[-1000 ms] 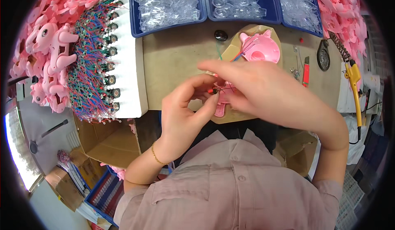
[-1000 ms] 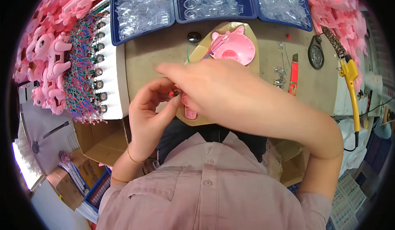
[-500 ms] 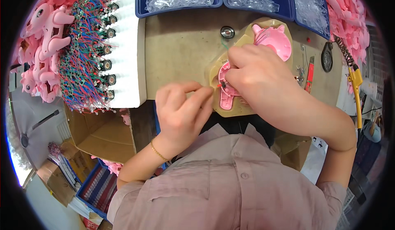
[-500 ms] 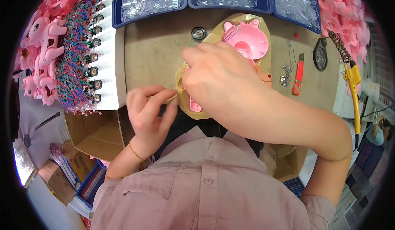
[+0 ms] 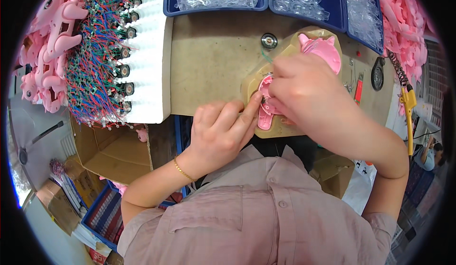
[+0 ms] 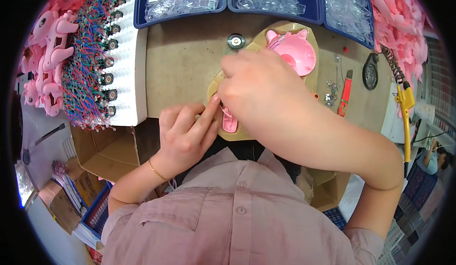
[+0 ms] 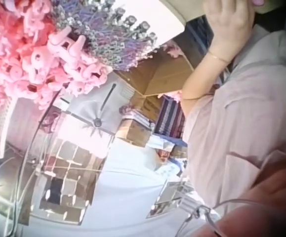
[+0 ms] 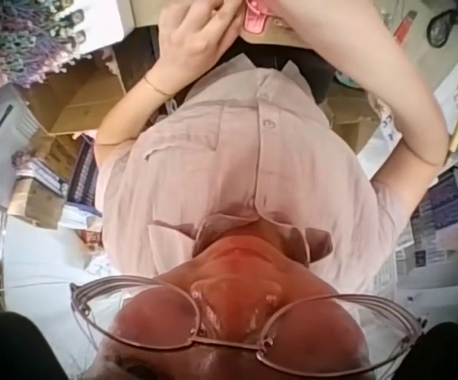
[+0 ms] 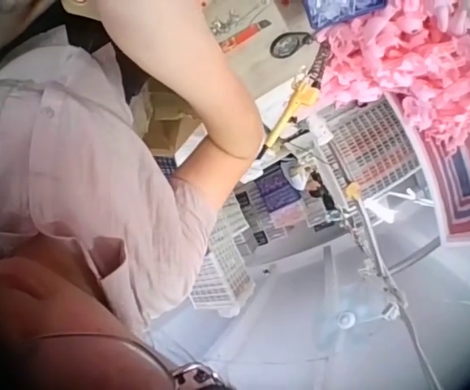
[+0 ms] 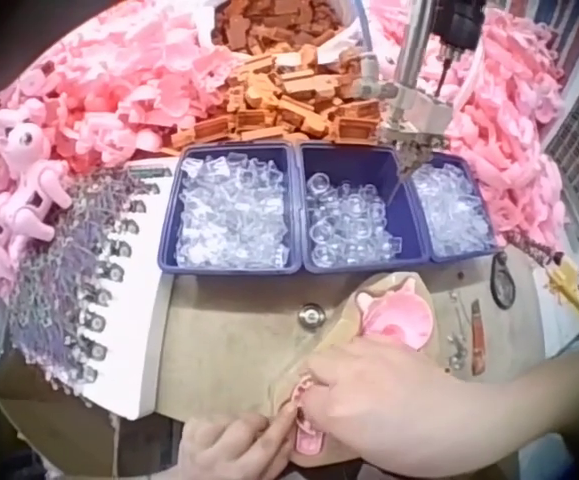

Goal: Assembling a toy pig by soldering wires and fitting internal components.

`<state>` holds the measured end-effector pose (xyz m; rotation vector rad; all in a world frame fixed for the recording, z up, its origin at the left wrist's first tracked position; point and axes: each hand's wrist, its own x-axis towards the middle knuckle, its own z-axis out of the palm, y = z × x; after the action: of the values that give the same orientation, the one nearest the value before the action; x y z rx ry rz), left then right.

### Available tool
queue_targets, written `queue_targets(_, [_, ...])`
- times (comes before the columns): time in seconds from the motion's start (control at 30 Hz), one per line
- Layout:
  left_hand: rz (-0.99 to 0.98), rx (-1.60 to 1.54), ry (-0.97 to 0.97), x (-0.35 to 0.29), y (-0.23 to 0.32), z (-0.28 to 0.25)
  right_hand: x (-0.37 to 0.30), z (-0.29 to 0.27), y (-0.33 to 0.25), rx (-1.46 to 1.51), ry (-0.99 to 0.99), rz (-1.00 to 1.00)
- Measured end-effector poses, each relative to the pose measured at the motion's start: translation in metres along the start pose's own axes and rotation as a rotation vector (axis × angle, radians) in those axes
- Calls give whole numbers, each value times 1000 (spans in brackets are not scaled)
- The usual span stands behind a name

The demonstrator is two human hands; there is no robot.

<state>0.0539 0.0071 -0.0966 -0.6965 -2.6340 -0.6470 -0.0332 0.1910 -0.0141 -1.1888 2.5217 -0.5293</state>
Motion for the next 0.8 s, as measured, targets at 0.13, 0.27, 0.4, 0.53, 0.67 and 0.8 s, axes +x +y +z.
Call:
queue_targets(0.13, [73, 46, -106, 5, -1, -7, 12, -1, 12, -157, 213, -93])
queue_targets(0.27, [117, 47, -237, 7, -2, -15, 30, 0, 25, -96, -106, -69])
queue_targets(0.4, [308, 246, -289, 16, 1, -21, 34, -6, 25, -218, -226, -118])
queue_targets(0.53, [312, 125, -282, 18, -5, -19, 28, 1, 31, -200, -194, -108])
queue_targets(0.67, [240, -58, -224, 26, -10, -21, 0, -14, 36, 65, 97, -48])
queue_targets(0.8, [120, 26, -424, 59, 12, -51, -55, -46, 33, 315, 305, 267])
